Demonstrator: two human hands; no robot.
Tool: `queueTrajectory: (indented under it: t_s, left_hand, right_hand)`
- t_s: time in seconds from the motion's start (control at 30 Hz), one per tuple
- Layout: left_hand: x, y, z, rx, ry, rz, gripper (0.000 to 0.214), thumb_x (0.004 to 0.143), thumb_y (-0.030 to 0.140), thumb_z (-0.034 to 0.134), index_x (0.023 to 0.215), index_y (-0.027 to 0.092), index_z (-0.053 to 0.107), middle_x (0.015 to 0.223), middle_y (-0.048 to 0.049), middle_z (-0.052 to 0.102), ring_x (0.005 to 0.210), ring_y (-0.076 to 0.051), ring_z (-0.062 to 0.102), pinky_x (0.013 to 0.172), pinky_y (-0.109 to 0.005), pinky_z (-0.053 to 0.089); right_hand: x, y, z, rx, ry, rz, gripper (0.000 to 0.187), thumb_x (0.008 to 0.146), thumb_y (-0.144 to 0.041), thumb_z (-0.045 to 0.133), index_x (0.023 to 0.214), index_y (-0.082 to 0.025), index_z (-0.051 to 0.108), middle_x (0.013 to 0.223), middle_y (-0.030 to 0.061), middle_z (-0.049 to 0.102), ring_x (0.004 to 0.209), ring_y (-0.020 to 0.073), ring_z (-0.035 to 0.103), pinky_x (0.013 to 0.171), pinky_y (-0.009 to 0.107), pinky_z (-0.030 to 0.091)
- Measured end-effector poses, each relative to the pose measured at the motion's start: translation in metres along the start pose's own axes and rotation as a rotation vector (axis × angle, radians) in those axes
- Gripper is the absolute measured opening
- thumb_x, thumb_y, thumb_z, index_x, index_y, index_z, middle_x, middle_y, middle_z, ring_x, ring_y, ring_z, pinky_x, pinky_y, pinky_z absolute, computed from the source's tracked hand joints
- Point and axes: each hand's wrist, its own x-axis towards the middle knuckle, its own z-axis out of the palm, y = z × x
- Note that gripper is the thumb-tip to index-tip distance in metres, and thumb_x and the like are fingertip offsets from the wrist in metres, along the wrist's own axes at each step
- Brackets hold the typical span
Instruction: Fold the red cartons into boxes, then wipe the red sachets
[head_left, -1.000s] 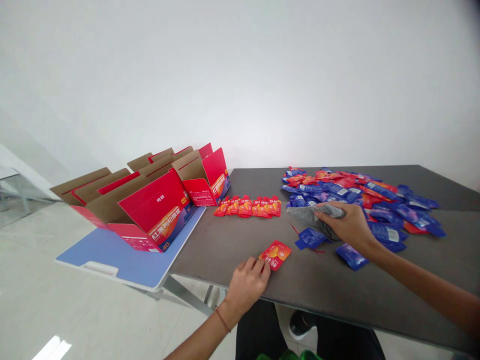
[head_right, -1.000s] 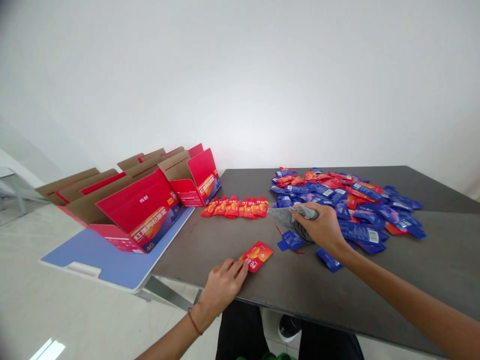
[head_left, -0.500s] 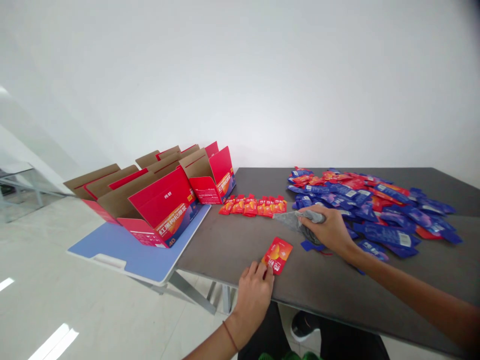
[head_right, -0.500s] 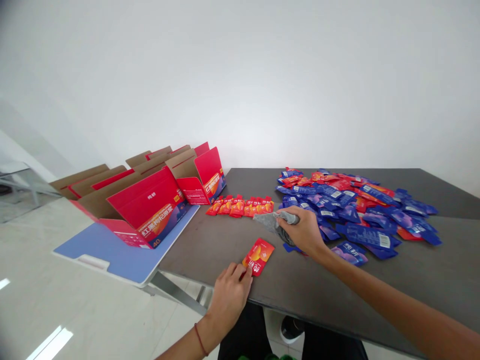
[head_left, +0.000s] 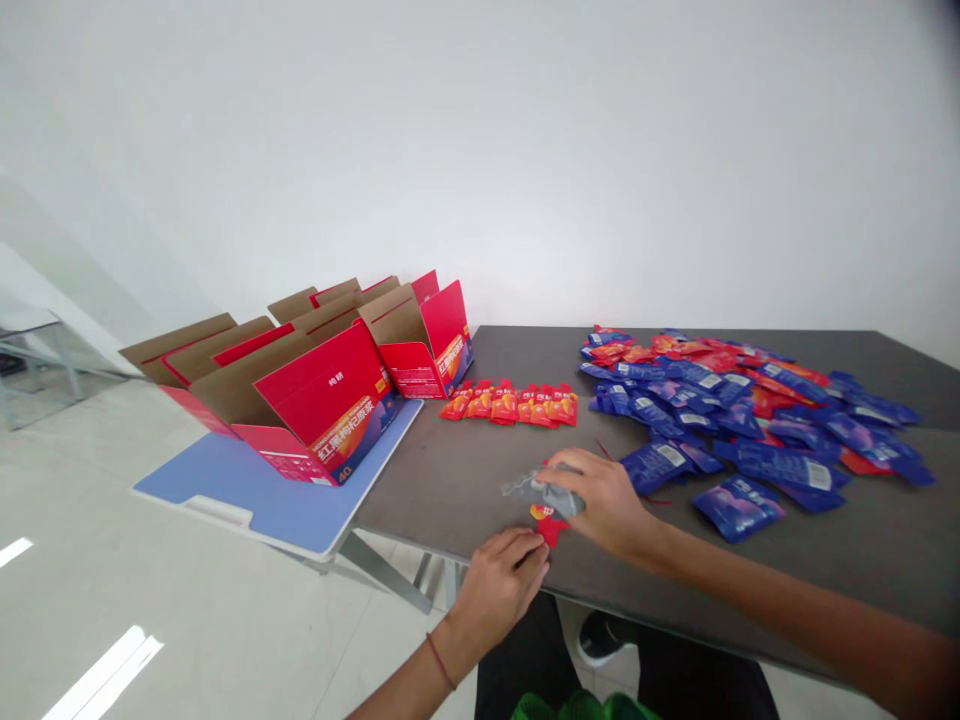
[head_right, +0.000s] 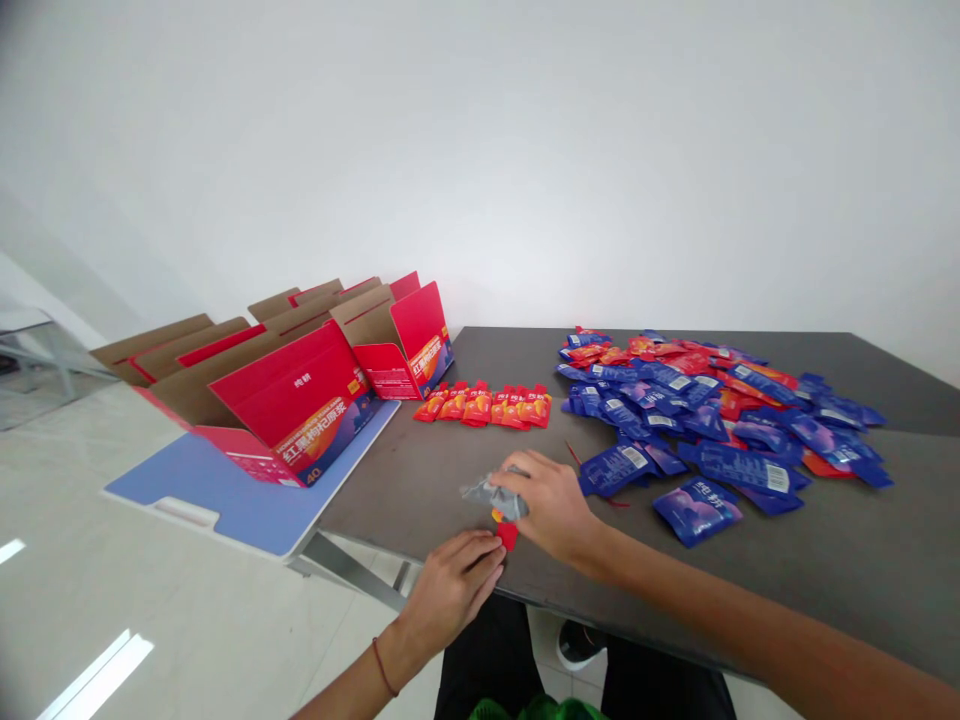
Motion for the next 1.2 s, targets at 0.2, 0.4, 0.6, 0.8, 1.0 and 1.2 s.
queueTrajectory:
  t_s: [0.2, 0.4, 0.6, 0.8, 1.0, 1.2]
  left_hand:
    - [0.003, 0.004, 0.002, -0.066, -0.007, -0.06, 0.017, 0.103, 0.018, 0.057, 0.108, 0.021, 0.073, 0.108, -0.0076, 0.076, 0.101, -0.021, 0.07, 0.089, -0.037, 0.062]
    - [0.002, 0.007, 0.005, -0.081, -0.004, -0.101, 0.022, 0.104, 0.019, 0.055, 0.116, 0.022, 0.073, 0.11, -0.008, 0.075, 0.103, -0.023, 0.068, 0.09, -0.04, 0.06]
    - [0.001, 0.006, 0.006, -0.11, -0.011, -0.101, 0.027, 0.102, 0.019, 0.058, 0.126, 0.025, 0.071, 0.11, -0.0071, 0.075, 0.105, -0.023, 0.067, 0.088, -0.04, 0.058]
    - [0.001, 0.003, 0.006, -0.157, 0.039, -0.092, 0.03, 0.102, 0.017, 0.06, 0.129, 0.025, 0.07, 0.103, -0.0061, 0.076, 0.107, -0.024, 0.068, 0.089, -0.04, 0.058]
    - [-0.001, 0.002, 0.008, -0.166, 0.045, -0.093, 0.028, 0.101, 0.018, 0.06, 0.126, 0.024, 0.071, 0.104, -0.0069, 0.076, 0.107, -0.023, 0.068, 0.089, -0.04, 0.058]
    - [-0.001, 0.001, 0.007, -0.159, -0.006, -0.119, 0.032, 0.103, 0.019, 0.057, 0.131, 0.028, 0.07, 0.115, -0.0056, 0.076, 0.107, -0.024, 0.066, 0.087, -0.041, 0.054]
  right_hand:
    - [-0.013, -0.008, 0.038, -0.065, -0.396, 0.079, 0.019, 0.09, -0.022, 0.065, 0.105, -0.025, 0.077, 0.103, 0.0047, 0.072, 0.097, 0.0221, 0.066, 0.077, 0.03, 0.046]
    - [-0.012, -0.01, 0.036, -0.13, -0.489, 0.085, 0.014, 0.093, -0.025, 0.064, 0.101, -0.023, 0.076, 0.103, 0.0053, 0.071, 0.097, 0.0233, 0.066, 0.074, 0.032, 0.043]
    - [0.008, 0.013, 0.031, -0.25, -0.508, -0.017, 0.015, 0.091, -0.018, 0.067, 0.102, -0.021, 0.077, 0.106, 0.0089, 0.073, 0.101, 0.0255, 0.065, 0.076, 0.033, 0.045]
    - [0.037, 0.102, 0.008, -0.391, -0.401, 0.167, 0.023, 0.088, -0.011, 0.063, 0.1, -0.021, 0.079, 0.106, 0.0083, 0.076, 0.102, 0.0248, 0.069, 0.078, 0.03, 0.047]
    - [0.019, 0.069, 0.004, 0.002, -0.01, 0.196, 0.024, 0.087, -0.019, 0.062, 0.103, -0.025, 0.08, 0.106, 0.0046, 0.078, 0.096, 0.0227, 0.072, 0.085, 0.032, 0.053]
    - [-0.013, 0.005, 0.028, -0.033, -0.32, 0.099, 0.022, 0.09, -0.019, 0.062, 0.104, -0.026, 0.078, 0.103, 0.005, 0.075, 0.094, 0.0208, 0.068, 0.08, 0.028, 0.05]
